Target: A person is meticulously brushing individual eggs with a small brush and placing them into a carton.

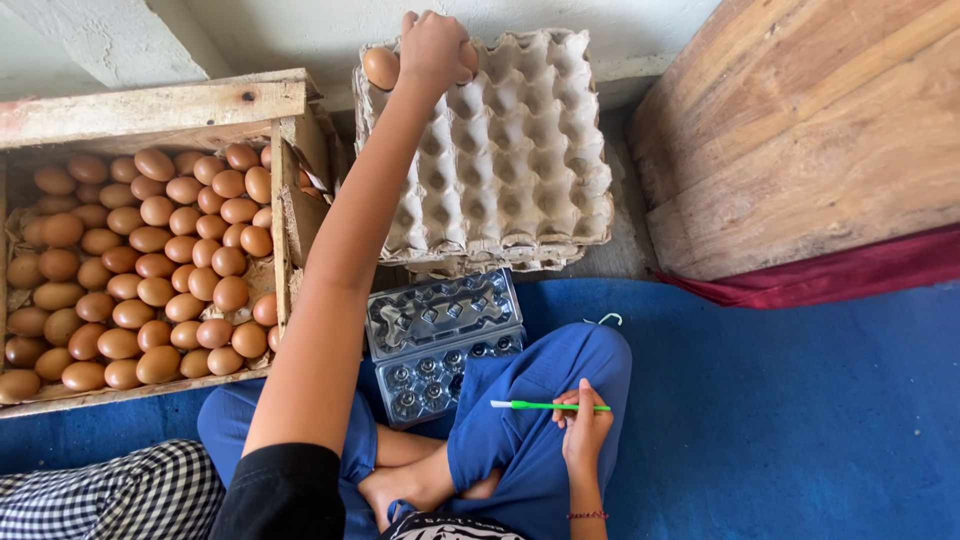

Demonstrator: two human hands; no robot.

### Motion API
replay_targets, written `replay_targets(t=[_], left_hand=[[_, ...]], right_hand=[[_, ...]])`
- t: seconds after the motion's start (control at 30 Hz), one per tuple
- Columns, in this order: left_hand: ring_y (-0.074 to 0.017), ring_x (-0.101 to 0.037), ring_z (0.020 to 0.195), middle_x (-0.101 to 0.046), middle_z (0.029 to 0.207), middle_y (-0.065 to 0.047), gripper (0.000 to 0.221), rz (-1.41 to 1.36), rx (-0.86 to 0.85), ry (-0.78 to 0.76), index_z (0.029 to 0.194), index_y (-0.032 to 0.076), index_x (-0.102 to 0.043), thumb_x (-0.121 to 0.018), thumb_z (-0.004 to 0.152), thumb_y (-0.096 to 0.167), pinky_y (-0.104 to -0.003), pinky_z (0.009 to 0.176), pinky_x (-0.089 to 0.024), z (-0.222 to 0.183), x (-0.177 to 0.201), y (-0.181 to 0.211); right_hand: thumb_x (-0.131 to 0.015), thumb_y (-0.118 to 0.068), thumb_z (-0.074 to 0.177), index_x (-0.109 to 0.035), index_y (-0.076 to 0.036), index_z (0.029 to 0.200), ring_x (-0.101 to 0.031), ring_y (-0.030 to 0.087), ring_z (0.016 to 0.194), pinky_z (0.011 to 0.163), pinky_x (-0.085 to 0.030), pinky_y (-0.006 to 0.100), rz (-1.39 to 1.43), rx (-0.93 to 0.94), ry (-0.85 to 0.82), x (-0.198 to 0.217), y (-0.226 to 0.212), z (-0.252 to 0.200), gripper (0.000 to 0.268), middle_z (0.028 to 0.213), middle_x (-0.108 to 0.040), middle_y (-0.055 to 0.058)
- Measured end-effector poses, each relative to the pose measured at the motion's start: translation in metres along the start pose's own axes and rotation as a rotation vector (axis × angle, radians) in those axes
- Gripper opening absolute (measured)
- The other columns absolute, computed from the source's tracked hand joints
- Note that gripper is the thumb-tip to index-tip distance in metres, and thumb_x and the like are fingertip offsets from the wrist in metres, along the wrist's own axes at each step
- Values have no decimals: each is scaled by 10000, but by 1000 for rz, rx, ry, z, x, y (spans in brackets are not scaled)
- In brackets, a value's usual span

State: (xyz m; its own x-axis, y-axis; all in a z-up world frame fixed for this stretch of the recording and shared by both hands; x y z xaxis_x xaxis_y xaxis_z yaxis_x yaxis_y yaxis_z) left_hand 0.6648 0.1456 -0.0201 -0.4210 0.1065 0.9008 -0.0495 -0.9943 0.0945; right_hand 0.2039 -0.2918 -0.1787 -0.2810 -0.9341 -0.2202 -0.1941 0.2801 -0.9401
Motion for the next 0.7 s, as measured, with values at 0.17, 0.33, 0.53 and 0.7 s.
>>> replay_targets(t=[0.17,0.33,0.53,0.7], left_hand=[[-306,-576,960,-718,848,-19,223,78,48,55,814,235,-771,-886,649,332,-629,1014,-243,-20,29,7],[-491,-342,1338,-553,1426,-116,673,35,137,110,1413,96,-599,-777,848,415,-751,1092,-121,-76,45,21],[-438,-227,1467,-350,1582,-158,664,-112,90,229,1528,194,-460,-849,1026,386,-675,1178,-25,-232,206,29],[-273,-487,1238,-645,1223,-35,298,-181,219,419,1177,137,-671,-734,900,227,-468,1019,-335,-381,279,-63]], right_hand=[[-557,-172,1056,-605,-19,672,-555,192,480,441,-440,283,21,20,-7,-7,-10,-6,416,645,-647,155],[-570,-187,1057,-615,-12,672,-567,190,505,472,-458,275,16,48,-19,-6,-24,-18,425,659,-654,153],[-578,-207,1066,-637,-33,729,-614,174,535,505,-475,254,-78,33,-93,-19,-37,-26,384,727,-713,144],[-549,-196,1090,-623,-51,773,-590,169,534,527,-471,256,-104,72,-79,-29,-49,-38,356,720,-685,103]])
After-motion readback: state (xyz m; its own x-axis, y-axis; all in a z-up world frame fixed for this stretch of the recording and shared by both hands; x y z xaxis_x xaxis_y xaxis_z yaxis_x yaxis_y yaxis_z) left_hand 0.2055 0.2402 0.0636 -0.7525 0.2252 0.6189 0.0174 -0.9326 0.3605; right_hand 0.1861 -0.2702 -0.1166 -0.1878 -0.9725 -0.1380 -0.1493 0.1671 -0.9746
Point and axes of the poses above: each hand's wrist, its own z-axis towards the middle knuckle, its own x-axis out of the back of the hand, y = z × x, the point moved 8 cm from there along z, towards the middle knuckle
